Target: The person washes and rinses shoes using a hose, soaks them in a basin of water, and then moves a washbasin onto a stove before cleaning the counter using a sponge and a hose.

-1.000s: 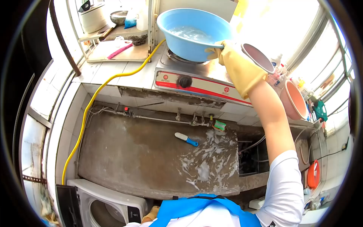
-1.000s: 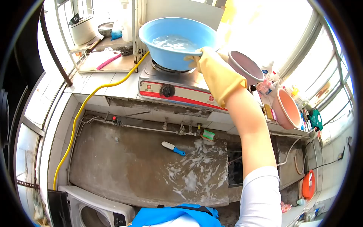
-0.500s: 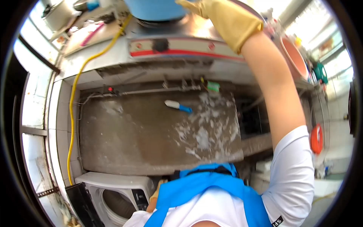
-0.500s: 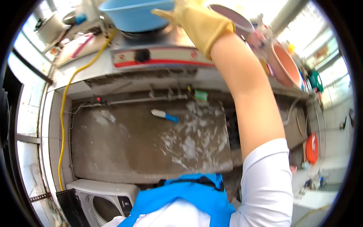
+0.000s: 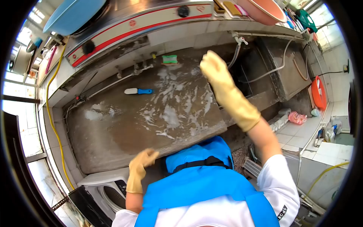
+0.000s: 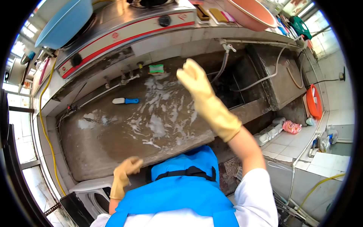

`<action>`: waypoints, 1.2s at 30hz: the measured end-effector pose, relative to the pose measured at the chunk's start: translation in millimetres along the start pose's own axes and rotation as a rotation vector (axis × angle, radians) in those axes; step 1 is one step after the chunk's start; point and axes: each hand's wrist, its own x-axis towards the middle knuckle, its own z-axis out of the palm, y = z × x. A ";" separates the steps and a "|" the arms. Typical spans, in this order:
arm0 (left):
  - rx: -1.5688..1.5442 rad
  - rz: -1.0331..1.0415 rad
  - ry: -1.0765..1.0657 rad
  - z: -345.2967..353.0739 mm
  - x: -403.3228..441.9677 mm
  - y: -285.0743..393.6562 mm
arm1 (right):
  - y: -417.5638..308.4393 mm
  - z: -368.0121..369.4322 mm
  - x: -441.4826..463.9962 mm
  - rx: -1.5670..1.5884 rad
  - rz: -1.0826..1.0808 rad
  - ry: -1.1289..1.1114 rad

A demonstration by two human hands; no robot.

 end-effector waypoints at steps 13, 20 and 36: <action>-0.564 0.578 -0.498 113.2 53.7 338.8 | 62.9 -144.9 -50.2 0.511 0.389 -0.009; -0.195 0.370 -0.096 113.1 92.2 398.7 | 57.7 -214.5 60.2 -0.291 0.110 0.101; -0.076 0.049 0.302 83.2 70.4 350.3 | 80.2 -388.4 267.7 -0.560 -0.417 0.112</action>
